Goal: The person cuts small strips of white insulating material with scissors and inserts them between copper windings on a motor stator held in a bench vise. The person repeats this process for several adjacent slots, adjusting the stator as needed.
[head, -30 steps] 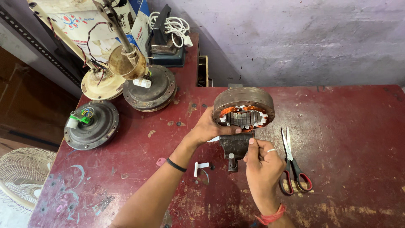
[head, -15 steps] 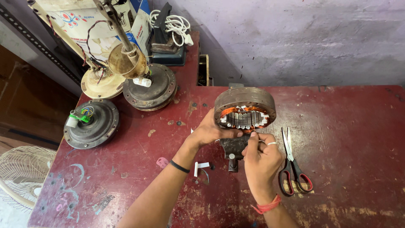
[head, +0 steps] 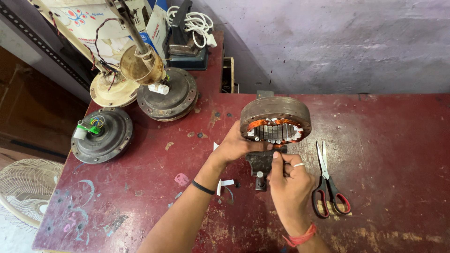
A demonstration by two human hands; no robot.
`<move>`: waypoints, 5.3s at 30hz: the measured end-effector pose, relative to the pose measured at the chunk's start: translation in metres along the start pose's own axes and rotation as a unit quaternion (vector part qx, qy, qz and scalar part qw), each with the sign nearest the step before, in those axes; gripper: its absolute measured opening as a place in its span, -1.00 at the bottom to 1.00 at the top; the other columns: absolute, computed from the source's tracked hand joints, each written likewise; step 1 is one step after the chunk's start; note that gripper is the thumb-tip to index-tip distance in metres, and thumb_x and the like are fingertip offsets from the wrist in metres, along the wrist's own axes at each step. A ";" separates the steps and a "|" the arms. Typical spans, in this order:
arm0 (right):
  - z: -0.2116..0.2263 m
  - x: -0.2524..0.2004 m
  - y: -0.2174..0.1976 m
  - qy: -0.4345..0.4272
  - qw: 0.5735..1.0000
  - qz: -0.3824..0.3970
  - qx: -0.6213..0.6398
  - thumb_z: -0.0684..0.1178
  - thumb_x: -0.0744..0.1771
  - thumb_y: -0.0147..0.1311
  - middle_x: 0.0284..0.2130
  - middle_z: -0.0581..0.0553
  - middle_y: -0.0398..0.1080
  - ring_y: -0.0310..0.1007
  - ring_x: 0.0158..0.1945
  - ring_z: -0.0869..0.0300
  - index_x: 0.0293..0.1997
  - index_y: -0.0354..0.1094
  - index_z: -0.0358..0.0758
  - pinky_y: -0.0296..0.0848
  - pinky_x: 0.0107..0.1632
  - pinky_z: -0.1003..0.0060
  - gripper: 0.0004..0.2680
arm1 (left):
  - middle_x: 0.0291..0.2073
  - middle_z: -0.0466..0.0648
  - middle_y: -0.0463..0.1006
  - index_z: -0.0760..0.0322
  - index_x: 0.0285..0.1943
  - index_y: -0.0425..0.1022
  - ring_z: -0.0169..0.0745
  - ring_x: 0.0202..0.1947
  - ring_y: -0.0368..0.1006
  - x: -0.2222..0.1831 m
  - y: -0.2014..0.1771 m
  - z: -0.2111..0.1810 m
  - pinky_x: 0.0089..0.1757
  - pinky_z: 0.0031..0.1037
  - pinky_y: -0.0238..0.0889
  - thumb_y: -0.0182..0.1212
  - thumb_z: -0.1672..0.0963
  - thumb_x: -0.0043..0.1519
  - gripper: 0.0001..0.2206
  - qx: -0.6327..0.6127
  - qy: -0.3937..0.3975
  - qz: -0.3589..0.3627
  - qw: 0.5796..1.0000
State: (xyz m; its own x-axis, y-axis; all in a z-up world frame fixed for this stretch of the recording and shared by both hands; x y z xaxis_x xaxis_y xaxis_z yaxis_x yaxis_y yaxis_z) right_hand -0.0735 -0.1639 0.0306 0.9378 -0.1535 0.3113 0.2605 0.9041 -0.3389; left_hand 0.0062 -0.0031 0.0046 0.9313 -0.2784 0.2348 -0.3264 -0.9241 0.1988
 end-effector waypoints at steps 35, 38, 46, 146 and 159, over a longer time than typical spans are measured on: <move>-0.036 0.106 -0.030 -0.056 0.916 0.280 0.282 -0.15 0.12 0.46 0.11 -0.18 0.40 0.43 0.18 0.12 0.35 0.11 -0.34 0.46 0.25 0.17 -0.32 | 0.15 -0.02 0.55 0.41 0.37 0.32 -0.25 0.18 0.44 -0.001 -0.003 -0.001 0.24 -0.32 0.33 0.52 0.28 0.04 -0.33 0.019 -0.025 0.009 0.999; -0.049 0.112 -0.027 -0.038 0.925 0.317 0.206 -0.25 0.13 0.43 0.04 -0.22 0.48 0.49 0.10 0.12 0.26 0.25 -0.42 0.50 0.19 0.15 -0.42 | 0.19 -0.04 0.52 0.38 0.40 0.29 -0.27 0.22 0.40 -0.002 -0.003 0.000 0.26 -0.33 0.29 0.52 0.28 0.03 -0.30 0.008 -0.018 0.008 1.000; -0.064 0.111 -0.028 -0.011 0.897 0.342 0.279 -0.30 0.16 0.34 0.08 -0.22 0.43 0.46 0.17 0.11 0.26 0.20 -0.43 0.46 0.25 0.13 -0.47 | 0.17 -0.01 0.52 0.40 0.41 0.27 -0.23 0.21 0.43 -0.004 -0.005 0.009 0.26 -0.30 0.32 0.48 0.31 0.01 -0.28 -0.005 -0.005 -0.004 1.000; -0.042 -0.048 -0.054 -0.013 0.980 0.117 0.157 -0.18 0.29 0.23 -0.34 -0.18 0.57 0.53 -0.31 0.25 -0.04 0.50 -0.40 0.49 -0.29 0.41 -0.81 | -0.31 0.14 0.65 0.36 -0.13 0.58 0.12 -0.26 0.62 -0.165 -0.038 0.025 -0.19 -0.23 0.47 0.21 0.26 0.04 -0.78 0.445 -0.090 -0.145 0.879; 0.049 -0.051 -0.013 -0.264 0.938 0.206 -0.086 -0.16 0.27 0.27 -0.21 -0.15 0.55 0.56 -0.22 0.10 -0.11 0.56 -0.37 0.52 -0.18 0.28 -0.84 | -0.30 0.00 0.67 0.37 -0.13 0.29 -0.26 -0.26 0.68 -0.141 0.008 -0.073 -0.23 -0.46 0.54 0.32 0.25 0.16 -0.76 0.279 -0.007 -0.068 0.958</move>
State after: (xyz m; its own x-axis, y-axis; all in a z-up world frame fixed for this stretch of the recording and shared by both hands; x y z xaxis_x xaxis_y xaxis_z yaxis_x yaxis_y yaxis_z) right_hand -0.1365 -0.1480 0.0629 0.7347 0.4550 0.5033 -0.0238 0.7587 -0.6510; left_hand -0.1401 0.0476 0.0428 0.9624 -0.1457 0.2294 -0.0687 -0.9471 -0.3134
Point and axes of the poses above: each hand's wrist, its own x-axis towards the middle knuckle, its own y-axis out of the palm, z = x × y, the point moved 1 cm from there along x, towards the middle knuckle
